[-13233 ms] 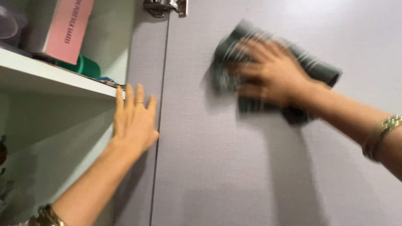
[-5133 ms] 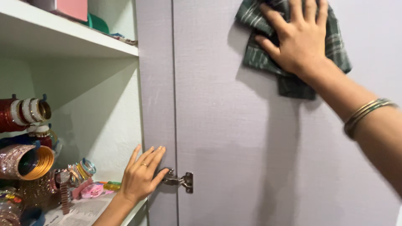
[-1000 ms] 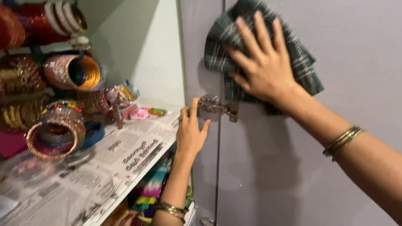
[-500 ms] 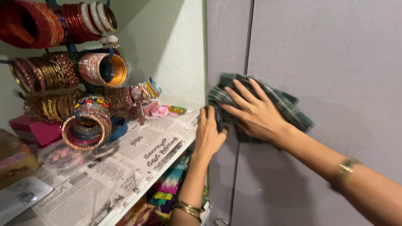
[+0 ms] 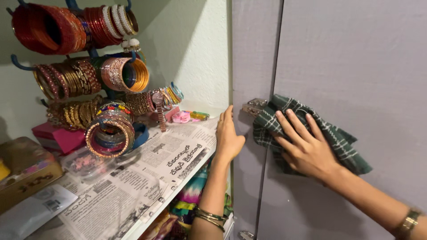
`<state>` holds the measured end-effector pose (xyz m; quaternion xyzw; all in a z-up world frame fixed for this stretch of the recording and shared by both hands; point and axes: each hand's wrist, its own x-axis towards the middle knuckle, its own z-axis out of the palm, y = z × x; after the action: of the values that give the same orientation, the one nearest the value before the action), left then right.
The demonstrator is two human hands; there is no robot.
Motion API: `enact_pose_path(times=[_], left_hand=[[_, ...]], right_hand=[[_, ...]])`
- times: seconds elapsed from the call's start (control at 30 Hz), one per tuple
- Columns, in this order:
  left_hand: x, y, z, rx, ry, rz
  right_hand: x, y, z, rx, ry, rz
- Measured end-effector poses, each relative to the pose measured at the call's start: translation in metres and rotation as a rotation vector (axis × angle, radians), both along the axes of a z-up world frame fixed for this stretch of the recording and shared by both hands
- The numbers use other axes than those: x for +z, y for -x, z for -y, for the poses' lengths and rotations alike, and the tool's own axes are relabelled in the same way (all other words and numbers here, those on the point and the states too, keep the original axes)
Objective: The person wipes the interior surfaces of a closet door with a cloth. They clean the door's surface, hinges, and latch area while the closet remains open, revealing shelves with jewelry and folded clothes.
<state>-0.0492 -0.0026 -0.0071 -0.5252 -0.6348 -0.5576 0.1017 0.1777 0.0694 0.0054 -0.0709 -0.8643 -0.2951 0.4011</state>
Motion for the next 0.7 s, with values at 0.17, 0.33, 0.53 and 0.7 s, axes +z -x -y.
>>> enact_pose_path(times=[0.17,0.33,0.53,0.7], left_hand=[[-0.007,0.003,-0.003,-0.028,0.019,0.057],[-0.002,0.008,-0.002,-0.047,-0.025,-0.001],[-0.007,0.007,-0.007,-0.024,0.033,-0.019],[-0.007,0.008,-0.005,-0.006,0.081,-0.051]], right_hand=[[-0.031,0.017,-0.012,0.011,-0.024,0.409],[-0.025,0.064,-0.014,0.108,-0.084,0.201],[-0.073,0.084,-0.029,0.055,-0.097,0.228],[-0.144,0.045,-0.009,0.263,0.011,0.548]])
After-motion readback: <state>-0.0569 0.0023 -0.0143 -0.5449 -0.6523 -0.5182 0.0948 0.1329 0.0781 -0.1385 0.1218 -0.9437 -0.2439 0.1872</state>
